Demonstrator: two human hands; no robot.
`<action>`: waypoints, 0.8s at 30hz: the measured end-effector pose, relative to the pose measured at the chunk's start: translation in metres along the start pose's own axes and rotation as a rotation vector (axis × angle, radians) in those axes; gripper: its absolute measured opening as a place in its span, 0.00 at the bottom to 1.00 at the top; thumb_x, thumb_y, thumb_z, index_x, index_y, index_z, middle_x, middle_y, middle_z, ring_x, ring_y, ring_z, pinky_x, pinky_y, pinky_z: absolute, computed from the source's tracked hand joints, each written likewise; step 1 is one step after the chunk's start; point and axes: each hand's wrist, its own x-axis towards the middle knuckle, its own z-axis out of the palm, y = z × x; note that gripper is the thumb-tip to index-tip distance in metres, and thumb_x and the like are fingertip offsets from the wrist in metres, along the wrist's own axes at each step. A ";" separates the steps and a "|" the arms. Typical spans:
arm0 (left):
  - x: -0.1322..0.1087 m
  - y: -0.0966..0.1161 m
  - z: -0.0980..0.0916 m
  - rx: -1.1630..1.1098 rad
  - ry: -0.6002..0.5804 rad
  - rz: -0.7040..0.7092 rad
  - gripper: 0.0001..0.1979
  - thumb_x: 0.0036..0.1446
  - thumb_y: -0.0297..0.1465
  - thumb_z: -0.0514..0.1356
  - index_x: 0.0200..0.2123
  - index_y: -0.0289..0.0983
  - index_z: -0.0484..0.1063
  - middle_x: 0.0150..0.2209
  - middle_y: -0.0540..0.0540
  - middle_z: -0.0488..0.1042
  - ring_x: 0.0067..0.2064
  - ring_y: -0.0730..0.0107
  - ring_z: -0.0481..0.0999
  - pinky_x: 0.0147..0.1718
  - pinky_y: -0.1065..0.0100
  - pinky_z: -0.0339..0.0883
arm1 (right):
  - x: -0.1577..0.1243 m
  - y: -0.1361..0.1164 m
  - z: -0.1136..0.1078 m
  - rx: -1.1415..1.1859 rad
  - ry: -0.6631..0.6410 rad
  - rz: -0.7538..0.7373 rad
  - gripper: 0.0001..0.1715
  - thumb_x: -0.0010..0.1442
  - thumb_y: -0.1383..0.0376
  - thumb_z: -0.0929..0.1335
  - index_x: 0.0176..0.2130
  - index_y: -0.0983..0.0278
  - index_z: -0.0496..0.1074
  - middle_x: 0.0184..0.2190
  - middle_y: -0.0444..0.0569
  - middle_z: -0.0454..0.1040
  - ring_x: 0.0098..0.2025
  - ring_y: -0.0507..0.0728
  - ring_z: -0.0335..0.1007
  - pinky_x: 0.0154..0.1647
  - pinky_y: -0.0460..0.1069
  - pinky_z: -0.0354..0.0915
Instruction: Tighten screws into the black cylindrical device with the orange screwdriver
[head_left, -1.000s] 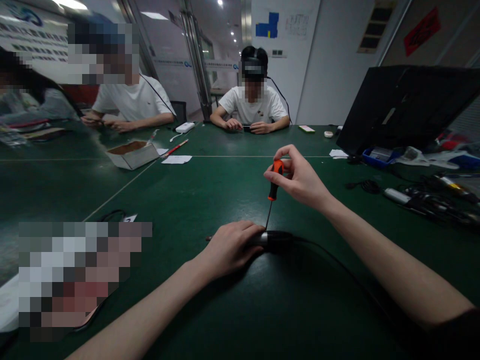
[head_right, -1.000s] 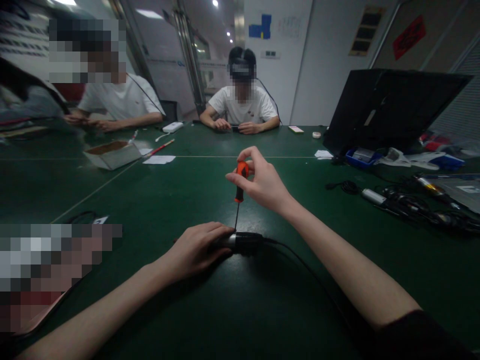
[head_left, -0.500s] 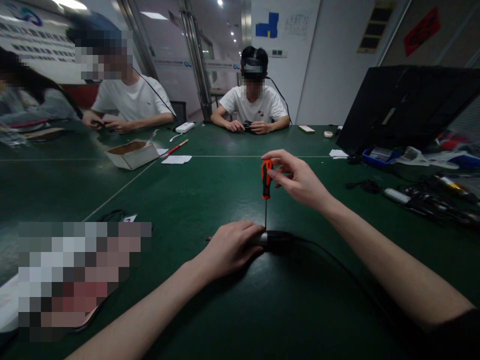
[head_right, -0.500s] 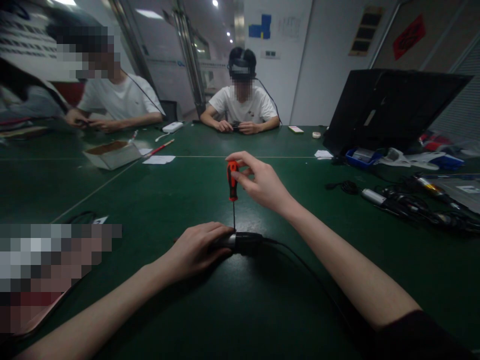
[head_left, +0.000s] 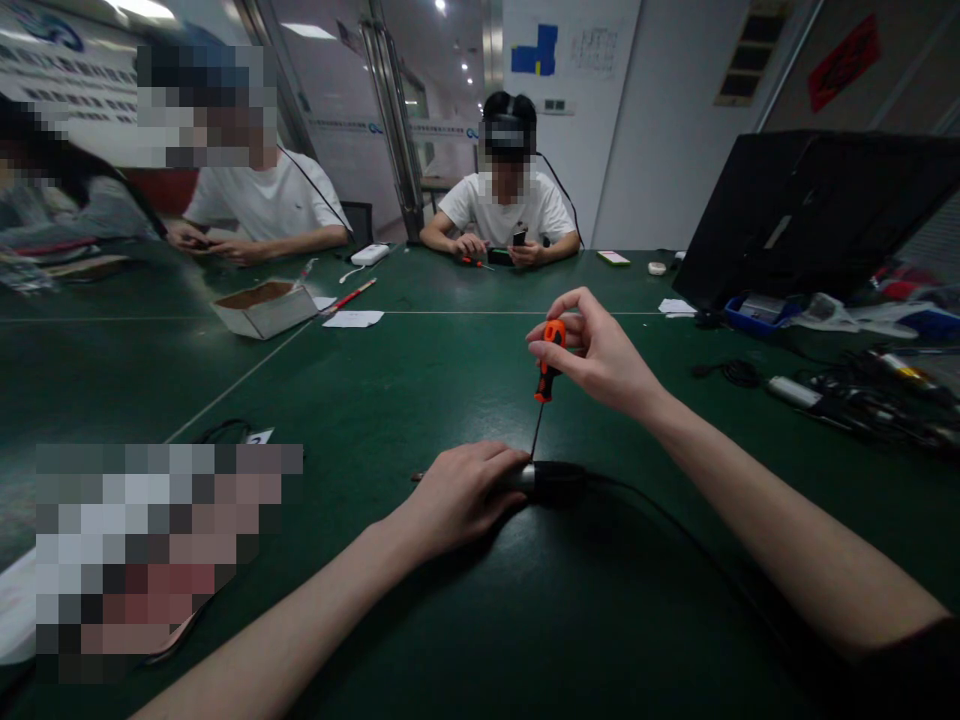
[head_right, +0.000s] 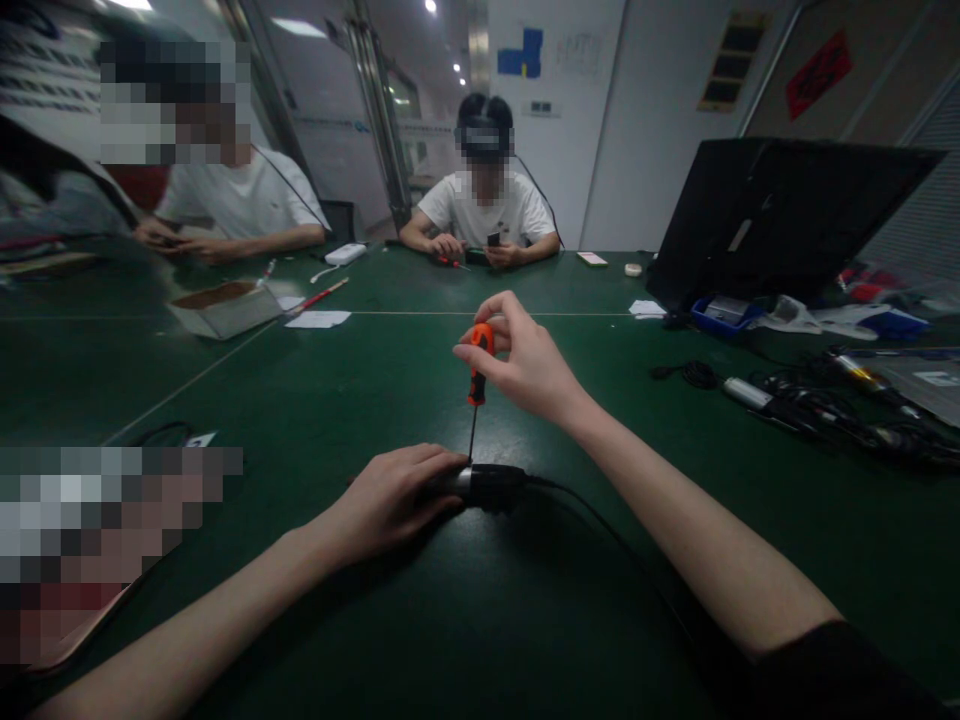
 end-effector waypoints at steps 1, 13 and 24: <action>0.000 0.000 0.000 0.000 0.003 0.001 0.15 0.61 0.31 0.61 0.51 0.37 0.68 0.44 0.43 0.75 0.43 0.59 0.75 0.38 0.64 0.68 | 0.000 0.000 -0.001 -0.019 -0.003 -0.015 0.20 0.55 0.59 0.72 0.40 0.60 0.59 0.37 0.45 0.75 0.35 0.53 0.75 0.36 0.50 0.71; 0.000 0.000 0.000 0.006 0.003 0.008 0.15 0.62 0.31 0.60 0.51 0.36 0.67 0.44 0.42 0.75 0.43 0.59 0.75 0.38 0.64 0.68 | 0.000 -0.004 -0.001 0.008 0.002 0.003 0.19 0.53 0.62 0.72 0.40 0.61 0.61 0.39 0.47 0.76 0.37 0.54 0.75 0.37 0.50 0.72; 0.000 0.001 -0.001 0.011 -0.008 -0.002 0.15 0.61 0.30 0.60 0.51 0.36 0.68 0.44 0.42 0.75 0.42 0.60 0.75 0.38 0.64 0.68 | 0.000 -0.001 0.001 0.016 -0.029 0.013 0.17 0.57 0.62 0.70 0.42 0.61 0.60 0.40 0.48 0.76 0.36 0.53 0.76 0.37 0.50 0.72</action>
